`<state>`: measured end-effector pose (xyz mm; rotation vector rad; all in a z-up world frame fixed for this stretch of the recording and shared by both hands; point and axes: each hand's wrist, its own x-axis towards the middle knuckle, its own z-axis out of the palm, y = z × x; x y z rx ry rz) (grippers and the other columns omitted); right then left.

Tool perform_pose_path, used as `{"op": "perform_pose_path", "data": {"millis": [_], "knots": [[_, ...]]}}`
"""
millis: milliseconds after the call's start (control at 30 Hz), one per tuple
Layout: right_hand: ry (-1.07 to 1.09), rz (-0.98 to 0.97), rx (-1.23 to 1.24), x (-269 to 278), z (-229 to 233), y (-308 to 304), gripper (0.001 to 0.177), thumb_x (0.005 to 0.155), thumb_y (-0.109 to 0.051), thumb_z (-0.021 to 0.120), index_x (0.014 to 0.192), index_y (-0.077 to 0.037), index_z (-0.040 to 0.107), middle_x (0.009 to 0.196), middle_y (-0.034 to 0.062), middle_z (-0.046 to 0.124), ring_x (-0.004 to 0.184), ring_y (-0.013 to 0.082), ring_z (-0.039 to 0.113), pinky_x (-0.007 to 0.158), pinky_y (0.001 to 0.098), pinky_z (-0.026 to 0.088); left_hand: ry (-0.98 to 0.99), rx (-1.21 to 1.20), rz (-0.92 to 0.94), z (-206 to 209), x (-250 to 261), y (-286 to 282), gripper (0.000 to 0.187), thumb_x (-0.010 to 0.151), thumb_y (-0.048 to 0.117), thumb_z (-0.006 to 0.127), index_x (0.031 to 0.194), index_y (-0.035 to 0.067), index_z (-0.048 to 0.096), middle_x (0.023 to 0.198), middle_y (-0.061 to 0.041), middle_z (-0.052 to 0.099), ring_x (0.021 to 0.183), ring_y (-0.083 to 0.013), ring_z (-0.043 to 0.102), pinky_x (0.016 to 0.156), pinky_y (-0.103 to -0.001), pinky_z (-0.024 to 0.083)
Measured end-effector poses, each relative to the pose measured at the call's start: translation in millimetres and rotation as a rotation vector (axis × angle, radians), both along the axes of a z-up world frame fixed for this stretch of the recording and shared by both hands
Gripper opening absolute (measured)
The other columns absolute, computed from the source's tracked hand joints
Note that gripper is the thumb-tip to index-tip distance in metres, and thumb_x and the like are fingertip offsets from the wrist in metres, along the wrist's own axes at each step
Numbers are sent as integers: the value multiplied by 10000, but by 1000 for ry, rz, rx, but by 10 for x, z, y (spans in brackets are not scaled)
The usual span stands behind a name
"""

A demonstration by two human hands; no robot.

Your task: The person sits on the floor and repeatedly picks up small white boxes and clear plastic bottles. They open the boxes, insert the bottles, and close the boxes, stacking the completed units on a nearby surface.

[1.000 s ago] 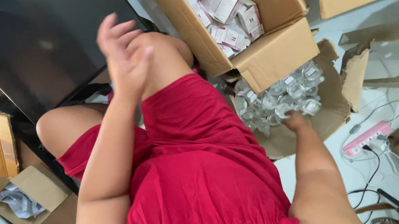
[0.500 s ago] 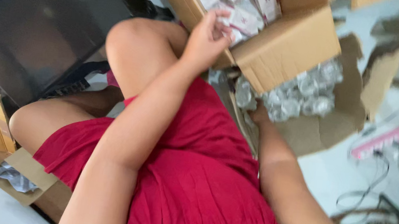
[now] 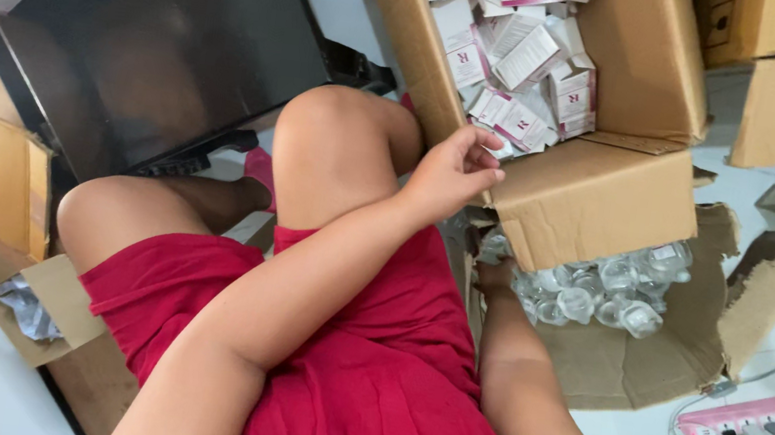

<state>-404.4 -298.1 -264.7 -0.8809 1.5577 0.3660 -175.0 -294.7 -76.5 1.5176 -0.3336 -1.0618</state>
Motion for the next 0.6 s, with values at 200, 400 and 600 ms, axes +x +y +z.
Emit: {"op": "perform_pose_path", "data": {"millis": [200, 400, 600], "knots": [[-60, -115, 104, -57, 195, -75, 725, 807, -265, 791, 1412, -185, 398, 1374, 101, 512, 1002, 368, 587, 716, 483, 578, 61, -65, 19, -12, -27, -84, 400, 882, 30, 754, 1236, 31, 568, 1001, -43, 634, 886, -96, 611, 793, -250, 532], [-140, -46, 347, -394, 711, -577, 417, 911, -302, 681, 1308, -190, 619, 1419, 70, 480, 1070, 332, 591, 795, 426, 582, -100, 23, -43, -9, 0, -26, 413, 857, 92, 762, 1224, 39, 580, 995, -68, 666, 863, -127, 641, 748, -276, 555], [86, -183, -516, -833, 1224, -1192, 491, 825, -259, 779, 1221, -154, 509, 1154, 119, 634, 1047, 291, 621, 614, 423, 532, -159, -44, -24, -96, 71, 12, 479, 836, 176, 801, 1247, 46, 592, 1008, -91, 684, 912, -159, 658, 790, -309, 558]]}}
